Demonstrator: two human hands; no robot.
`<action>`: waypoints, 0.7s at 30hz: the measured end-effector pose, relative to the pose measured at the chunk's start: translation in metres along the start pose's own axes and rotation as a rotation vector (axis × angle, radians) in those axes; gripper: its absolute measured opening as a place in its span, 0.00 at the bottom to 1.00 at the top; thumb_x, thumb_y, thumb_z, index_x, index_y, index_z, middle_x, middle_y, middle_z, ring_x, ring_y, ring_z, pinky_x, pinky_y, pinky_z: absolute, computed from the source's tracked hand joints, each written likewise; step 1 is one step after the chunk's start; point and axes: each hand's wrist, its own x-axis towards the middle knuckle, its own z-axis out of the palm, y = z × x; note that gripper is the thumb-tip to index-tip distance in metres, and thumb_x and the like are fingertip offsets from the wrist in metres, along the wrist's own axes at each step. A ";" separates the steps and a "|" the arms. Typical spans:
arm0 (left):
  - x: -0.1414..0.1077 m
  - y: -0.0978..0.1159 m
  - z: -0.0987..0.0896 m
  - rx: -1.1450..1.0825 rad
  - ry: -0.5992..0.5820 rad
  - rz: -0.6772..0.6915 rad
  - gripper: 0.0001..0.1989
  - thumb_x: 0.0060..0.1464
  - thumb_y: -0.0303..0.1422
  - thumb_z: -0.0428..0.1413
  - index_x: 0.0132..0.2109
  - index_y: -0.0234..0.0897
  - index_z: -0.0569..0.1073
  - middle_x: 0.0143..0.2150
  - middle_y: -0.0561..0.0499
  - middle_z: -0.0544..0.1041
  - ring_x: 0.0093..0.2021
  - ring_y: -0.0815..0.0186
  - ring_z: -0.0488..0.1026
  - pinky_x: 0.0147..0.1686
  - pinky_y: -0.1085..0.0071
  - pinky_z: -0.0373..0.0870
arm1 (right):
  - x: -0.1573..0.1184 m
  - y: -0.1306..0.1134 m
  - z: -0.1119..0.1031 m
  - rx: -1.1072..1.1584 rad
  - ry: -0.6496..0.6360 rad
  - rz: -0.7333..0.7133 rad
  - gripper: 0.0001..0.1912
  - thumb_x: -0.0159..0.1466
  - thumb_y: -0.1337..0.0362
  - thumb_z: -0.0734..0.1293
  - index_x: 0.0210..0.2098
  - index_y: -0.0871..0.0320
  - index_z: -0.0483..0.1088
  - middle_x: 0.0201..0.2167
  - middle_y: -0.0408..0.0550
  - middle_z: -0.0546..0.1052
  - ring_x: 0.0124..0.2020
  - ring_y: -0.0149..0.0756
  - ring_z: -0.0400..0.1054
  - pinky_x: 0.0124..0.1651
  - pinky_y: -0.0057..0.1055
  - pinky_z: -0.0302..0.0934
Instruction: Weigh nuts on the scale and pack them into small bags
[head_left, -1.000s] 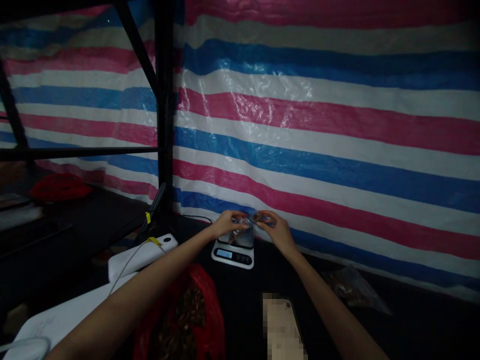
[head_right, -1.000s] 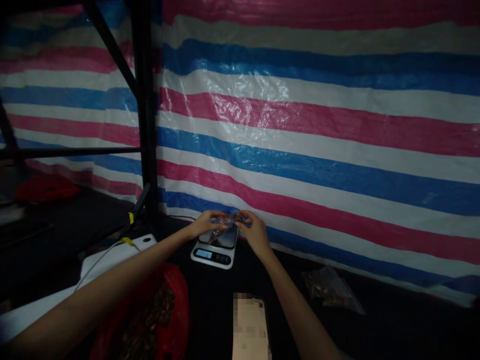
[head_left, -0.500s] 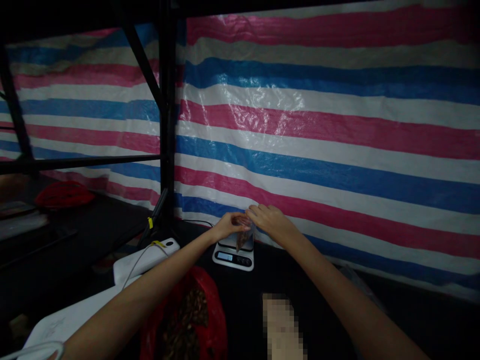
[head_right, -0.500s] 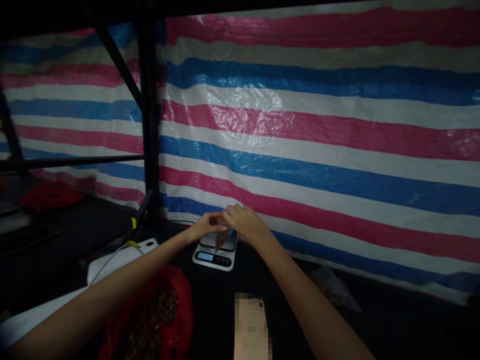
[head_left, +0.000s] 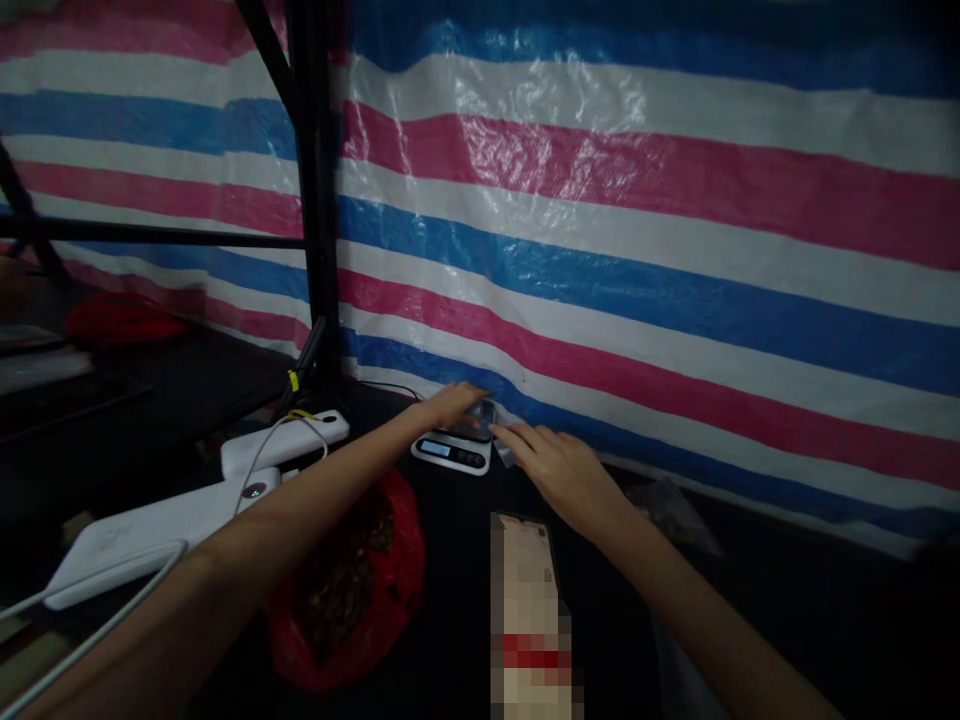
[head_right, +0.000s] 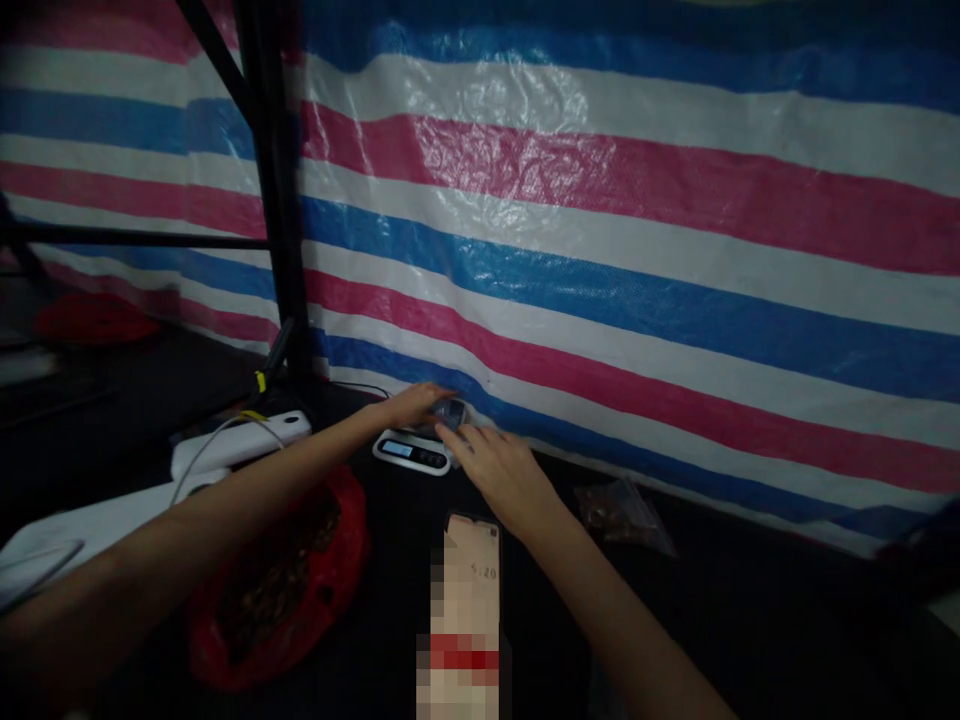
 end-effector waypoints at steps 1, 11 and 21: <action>-0.002 0.005 -0.001 -0.012 0.042 0.016 0.32 0.47 0.36 0.58 0.58 0.33 0.59 0.56 0.39 0.64 0.56 0.56 0.60 0.51 0.63 0.58 | -0.005 -0.002 0.002 0.020 -0.002 0.006 0.27 0.60 0.72 0.58 0.58 0.55 0.52 0.45 0.50 0.70 0.41 0.39 0.64 0.37 0.33 0.59; -0.183 0.114 -0.085 -0.754 0.267 -0.378 0.20 0.57 0.41 0.44 0.31 0.33 0.74 0.19 0.52 0.73 0.21 0.70 0.70 0.27 0.76 0.67 | -0.016 -0.029 0.004 0.512 0.001 0.057 0.16 0.60 0.62 0.62 0.47 0.55 0.64 0.46 0.45 0.70 0.45 0.36 0.62 0.46 0.34 0.57; -0.305 0.147 -0.041 -0.434 0.044 -1.056 0.29 0.56 0.47 0.34 0.20 0.37 0.69 0.12 0.54 0.67 0.18 0.70 0.67 0.24 0.77 0.61 | 0.056 -0.112 -0.017 0.498 0.049 -0.247 0.14 0.61 0.62 0.61 0.46 0.59 0.62 0.42 0.50 0.71 0.44 0.38 0.61 0.44 0.35 0.55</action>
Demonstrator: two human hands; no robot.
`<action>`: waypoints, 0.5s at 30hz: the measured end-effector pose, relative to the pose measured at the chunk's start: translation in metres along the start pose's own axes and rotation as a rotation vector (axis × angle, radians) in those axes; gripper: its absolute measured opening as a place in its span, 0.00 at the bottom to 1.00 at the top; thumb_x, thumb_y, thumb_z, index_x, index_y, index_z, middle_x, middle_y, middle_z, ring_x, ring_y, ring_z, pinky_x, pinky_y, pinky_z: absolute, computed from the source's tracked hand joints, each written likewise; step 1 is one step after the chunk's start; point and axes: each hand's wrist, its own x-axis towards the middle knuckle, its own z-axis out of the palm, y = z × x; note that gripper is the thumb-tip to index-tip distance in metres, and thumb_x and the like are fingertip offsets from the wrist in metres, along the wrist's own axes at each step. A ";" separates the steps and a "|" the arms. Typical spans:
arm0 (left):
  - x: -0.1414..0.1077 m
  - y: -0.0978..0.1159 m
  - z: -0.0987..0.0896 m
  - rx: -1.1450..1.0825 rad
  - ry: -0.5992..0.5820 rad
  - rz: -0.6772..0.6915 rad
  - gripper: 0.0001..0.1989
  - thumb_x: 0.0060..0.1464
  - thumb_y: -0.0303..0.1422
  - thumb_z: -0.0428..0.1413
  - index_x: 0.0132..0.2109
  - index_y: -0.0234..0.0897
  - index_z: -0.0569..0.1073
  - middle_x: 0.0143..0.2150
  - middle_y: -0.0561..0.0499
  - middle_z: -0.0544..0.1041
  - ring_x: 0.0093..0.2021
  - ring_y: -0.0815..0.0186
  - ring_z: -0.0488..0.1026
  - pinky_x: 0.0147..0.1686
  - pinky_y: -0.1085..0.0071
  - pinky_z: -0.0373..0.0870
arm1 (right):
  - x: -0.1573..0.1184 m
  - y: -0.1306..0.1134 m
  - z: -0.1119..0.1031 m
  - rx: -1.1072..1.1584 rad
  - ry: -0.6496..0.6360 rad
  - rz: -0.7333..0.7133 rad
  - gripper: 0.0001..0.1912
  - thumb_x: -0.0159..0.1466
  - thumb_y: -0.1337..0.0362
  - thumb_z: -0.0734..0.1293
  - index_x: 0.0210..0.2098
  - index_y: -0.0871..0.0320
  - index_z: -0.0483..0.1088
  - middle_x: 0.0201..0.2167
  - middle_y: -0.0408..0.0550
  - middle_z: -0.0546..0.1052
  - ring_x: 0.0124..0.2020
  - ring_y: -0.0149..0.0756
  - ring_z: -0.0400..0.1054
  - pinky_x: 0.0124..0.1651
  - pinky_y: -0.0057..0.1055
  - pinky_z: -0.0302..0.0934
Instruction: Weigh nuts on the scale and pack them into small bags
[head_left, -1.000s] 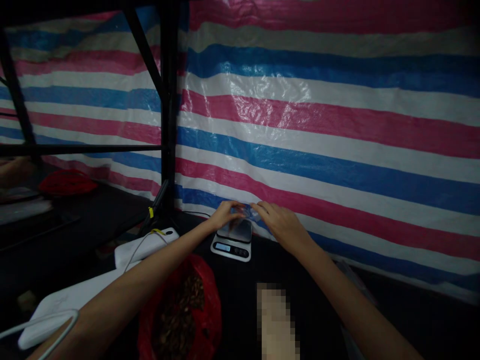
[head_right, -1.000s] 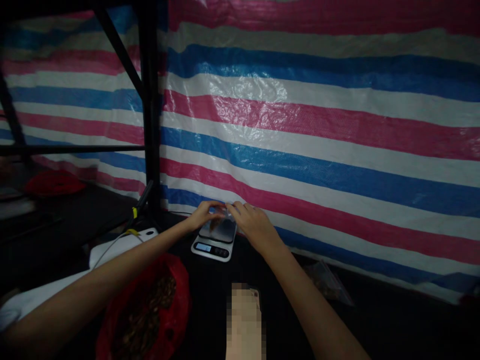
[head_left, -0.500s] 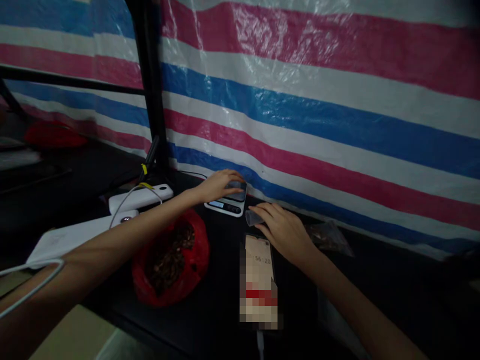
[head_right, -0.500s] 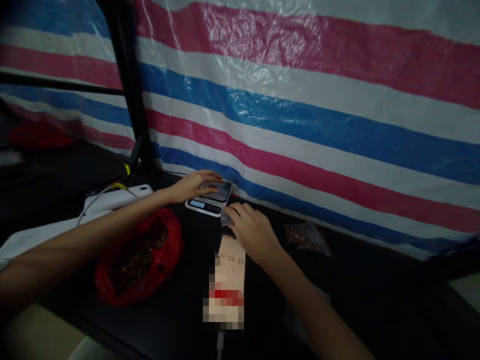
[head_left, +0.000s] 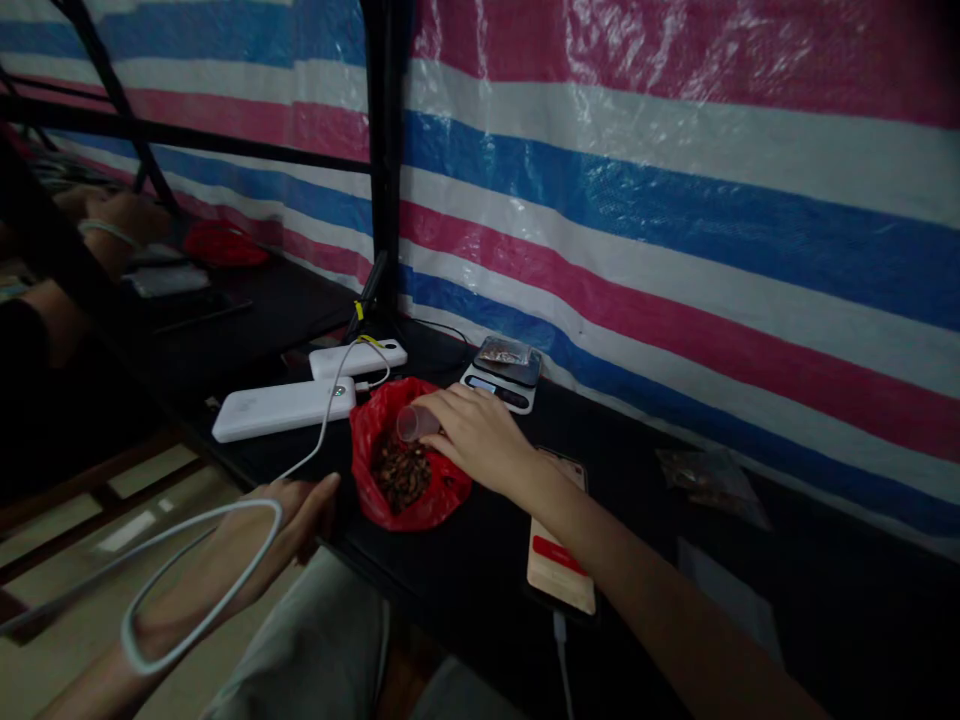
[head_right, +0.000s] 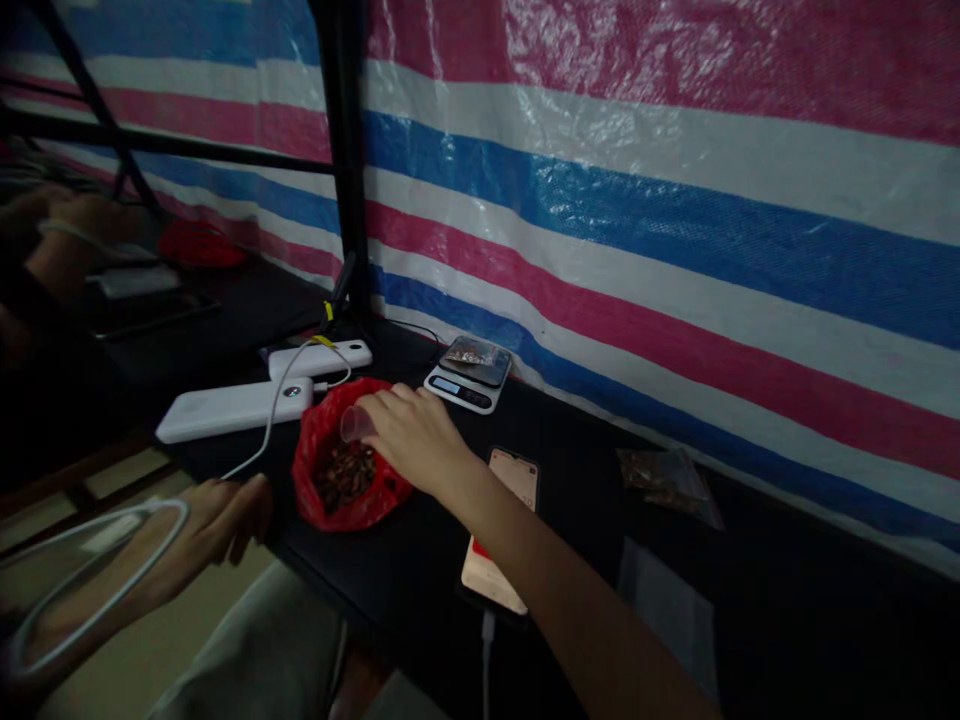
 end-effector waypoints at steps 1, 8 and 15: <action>0.004 0.000 -0.002 0.062 0.042 -0.004 0.28 0.56 0.48 0.35 0.21 0.37 0.69 0.13 0.54 0.67 0.18 0.69 0.67 0.23 0.77 0.60 | 0.007 -0.006 0.003 -0.065 -0.024 -0.033 0.13 0.61 0.64 0.60 0.45 0.59 0.62 0.41 0.51 0.71 0.44 0.38 0.61 0.43 0.35 0.55; 0.014 0.010 0.002 0.118 0.073 0.089 0.18 0.51 0.47 0.45 0.28 0.40 0.72 0.22 0.52 0.73 0.25 0.64 0.71 0.24 0.75 0.56 | 0.026 -0.027 0.024 -0.393 -0.236 -0.022 0.09 0.61 0.74 0.55 0.37 0.64 0.66 0.33 0.54 0.74 0.37 0.42 0.66 0.37 0.37 0.57; 0.027 0.011 0.020 -0.386 0.029 0.204 0.19 0.55 0.44 0.40 0.32 0.36 0.69 0.23 0.51 0.75 0.26 0.64 0.73 0.30 0.73 0.65 | 0.018 -0.033 0.034 -0.323 -0.241 -0.092 0.10 0.62 0.74 0.54 0.38 0.65 0.65 0.33 0.55 0.75 0.33 0.40 0.69 0.29 0.31 0.60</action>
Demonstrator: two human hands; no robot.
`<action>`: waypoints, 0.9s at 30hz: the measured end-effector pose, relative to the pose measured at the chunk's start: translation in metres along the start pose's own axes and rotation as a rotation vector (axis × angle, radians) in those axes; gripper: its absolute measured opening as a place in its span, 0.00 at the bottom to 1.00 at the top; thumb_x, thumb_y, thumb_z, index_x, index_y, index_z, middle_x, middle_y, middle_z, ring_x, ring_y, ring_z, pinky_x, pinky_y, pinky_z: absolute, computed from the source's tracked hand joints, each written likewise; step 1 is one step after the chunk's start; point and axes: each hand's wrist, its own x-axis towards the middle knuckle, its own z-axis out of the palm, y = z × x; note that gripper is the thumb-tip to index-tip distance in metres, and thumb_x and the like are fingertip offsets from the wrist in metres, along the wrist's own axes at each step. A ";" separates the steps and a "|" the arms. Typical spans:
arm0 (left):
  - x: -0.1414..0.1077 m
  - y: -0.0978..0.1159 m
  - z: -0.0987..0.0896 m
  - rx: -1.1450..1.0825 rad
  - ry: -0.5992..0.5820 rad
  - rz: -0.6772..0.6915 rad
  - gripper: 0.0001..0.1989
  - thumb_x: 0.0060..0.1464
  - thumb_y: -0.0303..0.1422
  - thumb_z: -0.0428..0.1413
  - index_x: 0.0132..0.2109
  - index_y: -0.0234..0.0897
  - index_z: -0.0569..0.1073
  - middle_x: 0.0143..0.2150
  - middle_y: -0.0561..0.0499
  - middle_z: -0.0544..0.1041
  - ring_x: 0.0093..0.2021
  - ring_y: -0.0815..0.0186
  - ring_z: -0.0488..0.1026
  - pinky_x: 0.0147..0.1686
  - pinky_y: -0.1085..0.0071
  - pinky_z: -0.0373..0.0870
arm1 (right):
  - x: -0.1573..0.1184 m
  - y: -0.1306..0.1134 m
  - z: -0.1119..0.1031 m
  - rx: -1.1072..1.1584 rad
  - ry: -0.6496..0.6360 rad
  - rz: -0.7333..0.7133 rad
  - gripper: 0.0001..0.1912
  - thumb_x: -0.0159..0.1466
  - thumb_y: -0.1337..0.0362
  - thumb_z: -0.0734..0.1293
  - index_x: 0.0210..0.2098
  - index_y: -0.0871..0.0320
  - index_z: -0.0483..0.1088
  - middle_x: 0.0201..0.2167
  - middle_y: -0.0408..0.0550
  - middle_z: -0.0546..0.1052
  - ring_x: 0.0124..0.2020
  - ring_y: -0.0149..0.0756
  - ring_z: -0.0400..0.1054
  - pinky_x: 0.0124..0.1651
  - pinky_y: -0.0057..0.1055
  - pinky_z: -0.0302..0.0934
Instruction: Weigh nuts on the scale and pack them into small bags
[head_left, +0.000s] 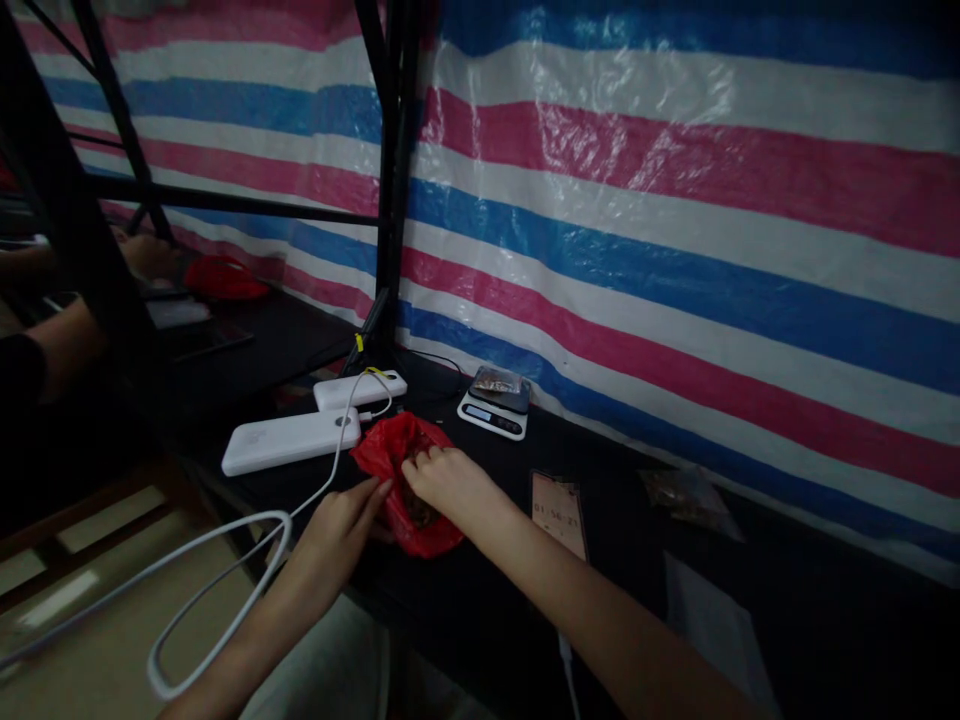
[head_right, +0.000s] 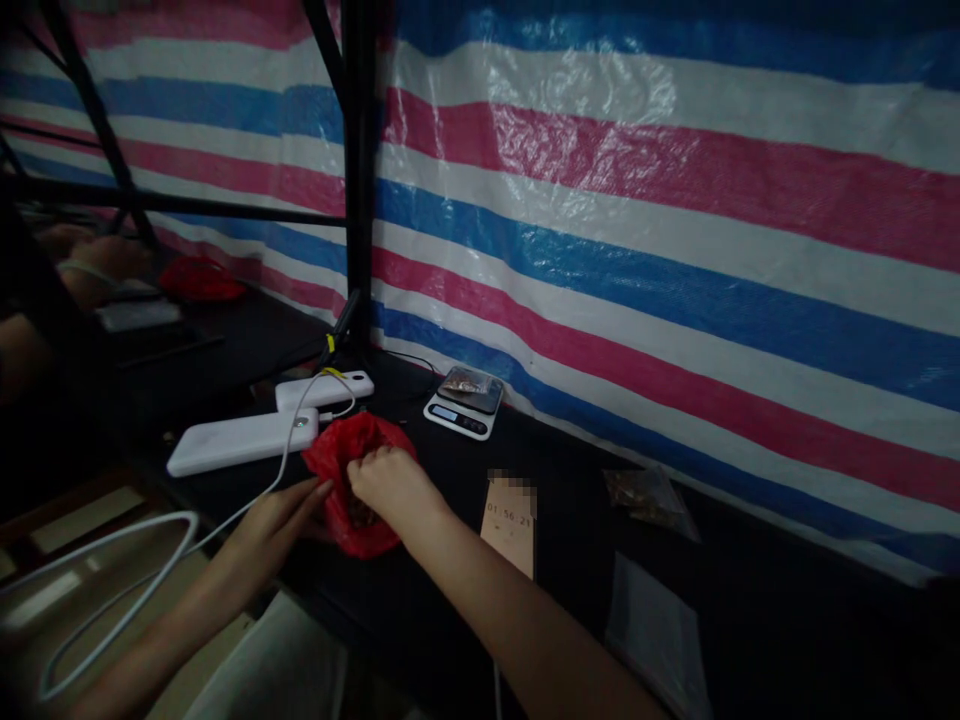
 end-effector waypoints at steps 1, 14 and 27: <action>0.005 0.000 0.001 -0.041 0.030 0.019 0.19 0.55 0.44 0.41 0.33 0.35 0.70 0.26 0.50 0.75 0.27 0.63 0.73 0.31 0.73 0.66 | -0.002 0.003 -0.001 0.027 -0.003 0.001 0.10 0.62 0.74 0.54 0.39 0.65 0.64 0.34 0.54 0.74 0.34 0.39 0.70 0.29 0.31 0.61; -0.018 0.008 0.011 -0.121 0.257 0.050 0.18 0.56 0.42 0.43 0.46 0.38 0.67 0.41 0.50 0.74 0.39 0.64 0.72 0.38 0.72 0.67 | -0.030 0.016 -0.011 0.633 -0.068 0.133 0.15 0.59 0.72 0.59 0.46 0.57 0.61 0.39 0.49 0.73 0.41 0.35 0.69 0.41 0.28 0.61; 0.001 -0.012 0.037 -0.248 0.147 0.077 0.22 0.55 0.44 0.43 0.54 0.43 0.60 0.53 0.47 0.67 0.53 0.61 0.64 0.52 0.63 0.61 | -0.036 0.032 0.019 1.513 0.200 0.372 0.17 0.52 0.74 0.63 0.41 0.57 0.66 0.39 0.46 0.74 0.42 0.35 0.69 0.47 0.33 0.63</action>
